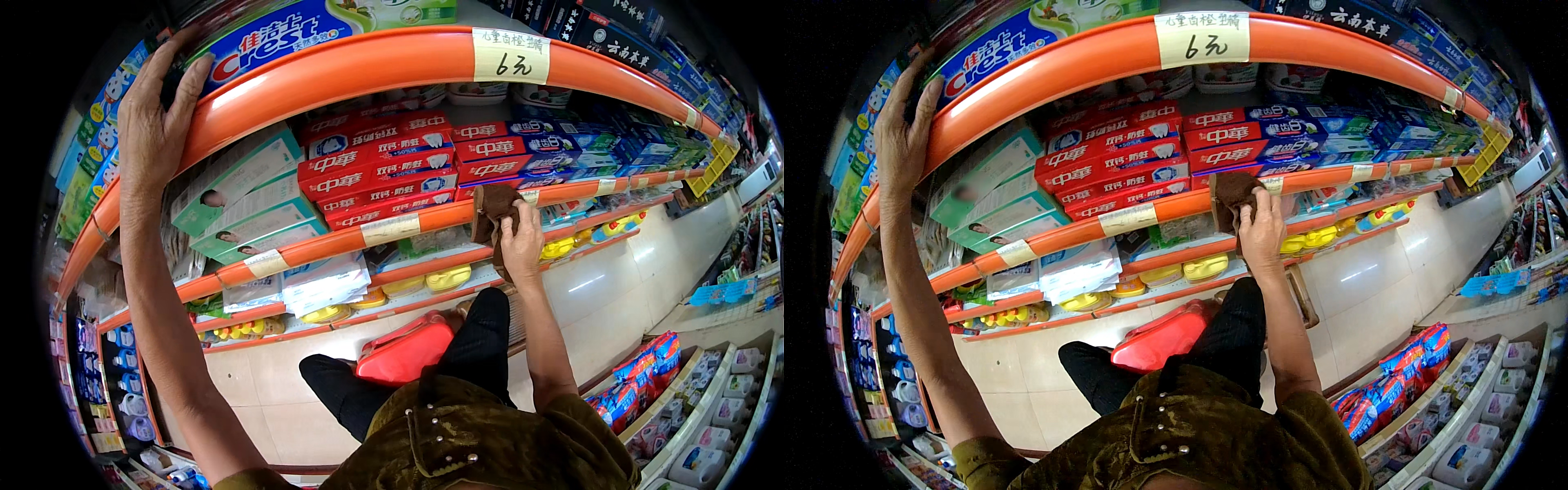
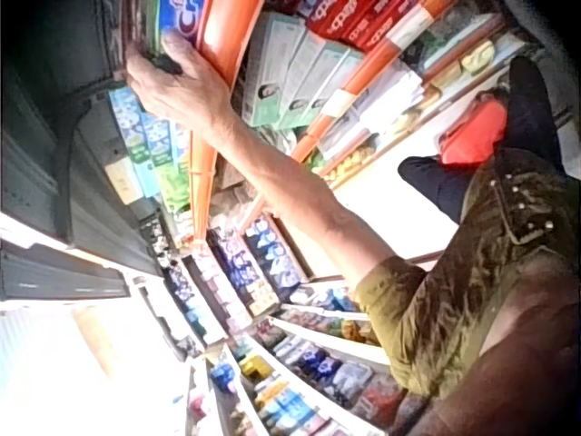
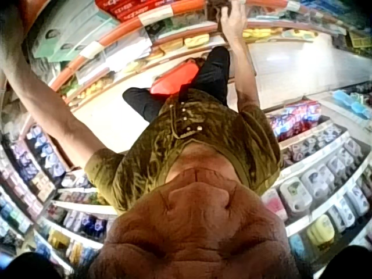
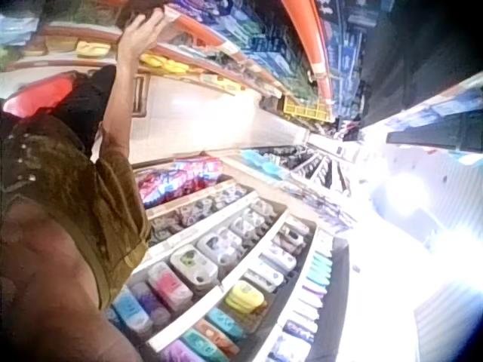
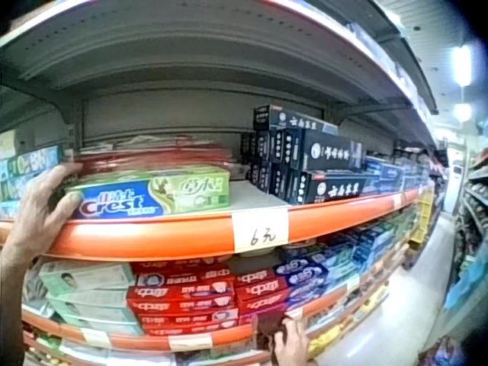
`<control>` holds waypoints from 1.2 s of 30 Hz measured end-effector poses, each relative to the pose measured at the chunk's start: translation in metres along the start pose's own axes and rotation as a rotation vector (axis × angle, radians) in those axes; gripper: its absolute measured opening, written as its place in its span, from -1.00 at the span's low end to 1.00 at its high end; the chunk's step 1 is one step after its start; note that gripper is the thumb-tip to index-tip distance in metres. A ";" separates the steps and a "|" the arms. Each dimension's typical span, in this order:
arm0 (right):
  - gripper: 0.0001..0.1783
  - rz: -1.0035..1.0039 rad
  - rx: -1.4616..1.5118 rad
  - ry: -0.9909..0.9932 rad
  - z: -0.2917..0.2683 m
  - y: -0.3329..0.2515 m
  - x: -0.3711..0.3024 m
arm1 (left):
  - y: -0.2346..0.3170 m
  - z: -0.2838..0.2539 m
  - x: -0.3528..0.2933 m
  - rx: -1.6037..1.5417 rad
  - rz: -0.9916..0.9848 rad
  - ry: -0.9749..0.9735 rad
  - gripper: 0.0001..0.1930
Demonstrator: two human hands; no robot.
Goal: The person uses a brown cloth to wipe the front edges of shelves in a store aisle. They clean the edges of shelves stocked with chips and then move to a section with toothpaste boxes, wiping the orange shelf edges and the boxes themselves.
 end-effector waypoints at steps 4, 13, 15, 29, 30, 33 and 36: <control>-0.73 -0.028 -0.050 -0.037 0.010 -0.026 -0.009 | 0.000 0.001 -0.001 0.032 0.006 0.030 -0.53; -0.66 -0.053 0.050 -0.222 0.009 -0.056 -0.009 | 0.001 0.000 0.000 0.034 -0.040 -0.041 -0.57; -0.66 0.014 0.032 -0.174 -0.004 -0.035 0.003 | 0.000 0.001 0.000 0.039 -0.042 -0.042 -0.58; -0.72 -0.014 0.124 -0.177 -0.018 -0.014 0.010 | -0.007 0.005 -0.003 0.004 -0.073 -0.076 -0.59; -0.72 -0.004 0.163 -0.109 -0.025 0.001 0.013 | -0.007 0.006 -0.004 -0.004 -0.078 -0.075 -0.59; -0.64 0.162 0.305 0.062 -0.054 0.031 0.026 | -0.009 0.002 -0.008 0.016 -0.100 -0.099 -0.58; -0.59 0.190 0.267 0.195 -0.066 0.061 0.036 | -0.014 0.005 -0.013 0.010 -0.099 -0.104 -0.58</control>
Point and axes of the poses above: each hand's wrist, its own x-axis towards the middle knuckle, its own z-axis out of the palm, y = z × x, the point moved 1 cm from there along x, towards the middle knuckle, and after that the axes turned 10 degrees about z, right-handed, at the moved point
